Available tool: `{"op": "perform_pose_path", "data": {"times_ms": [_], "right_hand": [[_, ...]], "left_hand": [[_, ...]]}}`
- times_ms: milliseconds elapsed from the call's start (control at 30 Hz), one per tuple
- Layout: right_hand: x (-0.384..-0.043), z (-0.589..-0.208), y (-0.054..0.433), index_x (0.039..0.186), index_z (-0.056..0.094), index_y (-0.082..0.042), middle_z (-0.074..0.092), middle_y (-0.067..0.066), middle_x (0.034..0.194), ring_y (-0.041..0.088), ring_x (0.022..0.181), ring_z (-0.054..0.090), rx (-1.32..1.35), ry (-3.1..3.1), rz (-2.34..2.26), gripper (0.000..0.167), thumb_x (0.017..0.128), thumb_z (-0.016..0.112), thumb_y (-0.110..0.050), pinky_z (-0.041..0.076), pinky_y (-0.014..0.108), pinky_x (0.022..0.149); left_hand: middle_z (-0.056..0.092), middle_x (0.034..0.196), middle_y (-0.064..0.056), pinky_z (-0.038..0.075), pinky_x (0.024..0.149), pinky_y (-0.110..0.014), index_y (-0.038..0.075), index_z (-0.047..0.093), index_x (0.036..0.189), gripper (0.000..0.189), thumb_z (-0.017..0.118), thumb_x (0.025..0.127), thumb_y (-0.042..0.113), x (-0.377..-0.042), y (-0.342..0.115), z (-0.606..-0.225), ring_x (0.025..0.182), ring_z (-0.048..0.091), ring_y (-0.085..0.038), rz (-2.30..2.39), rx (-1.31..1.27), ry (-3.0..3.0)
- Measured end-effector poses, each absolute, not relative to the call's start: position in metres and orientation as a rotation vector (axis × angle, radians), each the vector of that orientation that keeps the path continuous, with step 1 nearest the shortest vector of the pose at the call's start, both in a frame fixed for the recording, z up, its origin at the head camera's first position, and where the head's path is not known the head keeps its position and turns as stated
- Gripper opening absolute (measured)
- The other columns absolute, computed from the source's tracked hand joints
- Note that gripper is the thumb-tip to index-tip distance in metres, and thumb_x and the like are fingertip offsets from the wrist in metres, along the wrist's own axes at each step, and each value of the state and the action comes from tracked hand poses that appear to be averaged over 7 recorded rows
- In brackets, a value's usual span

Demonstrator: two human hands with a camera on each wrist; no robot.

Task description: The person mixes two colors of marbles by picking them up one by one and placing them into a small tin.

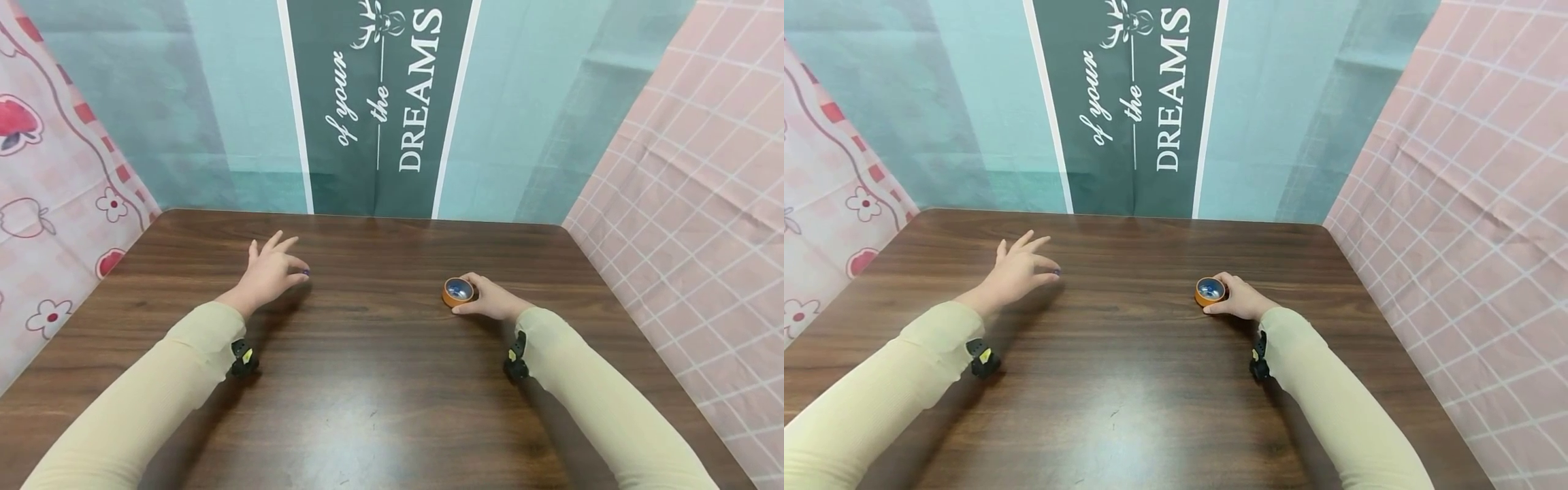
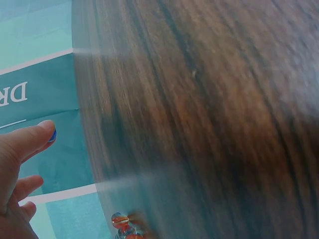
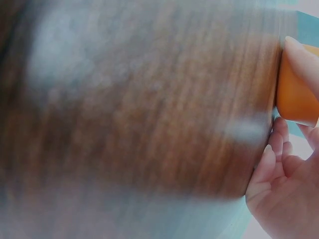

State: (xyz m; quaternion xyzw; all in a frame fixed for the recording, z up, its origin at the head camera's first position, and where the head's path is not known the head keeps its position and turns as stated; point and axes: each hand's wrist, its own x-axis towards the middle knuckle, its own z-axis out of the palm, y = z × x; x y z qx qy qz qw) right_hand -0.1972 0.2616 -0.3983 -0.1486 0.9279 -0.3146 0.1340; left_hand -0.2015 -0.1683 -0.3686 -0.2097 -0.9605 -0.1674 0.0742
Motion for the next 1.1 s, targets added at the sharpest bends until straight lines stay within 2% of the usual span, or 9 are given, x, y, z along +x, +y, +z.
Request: {"op": "perform_pose_path", "data": {"times_ms": [1100], "right_hand": [[-0.195,-0.397,0.263,0.128,0.042,-0.001,0.045,0.020,0.119,0.032,0.110,0.044,-0.406,2.694,-0.880,0.065,0.080,0.074,-0.031,0.036,0.052,0.094]], "left_hand": [[0.035,0.145,-0.018,-0.003,0.100,-0.069,0.013,0.075,0.097,0.018,0.071,0.083,0.024,-0.201,-0.134,-0.366,0.139,0.011,-0.037,-0.534,-0.686,-2.888]]}}
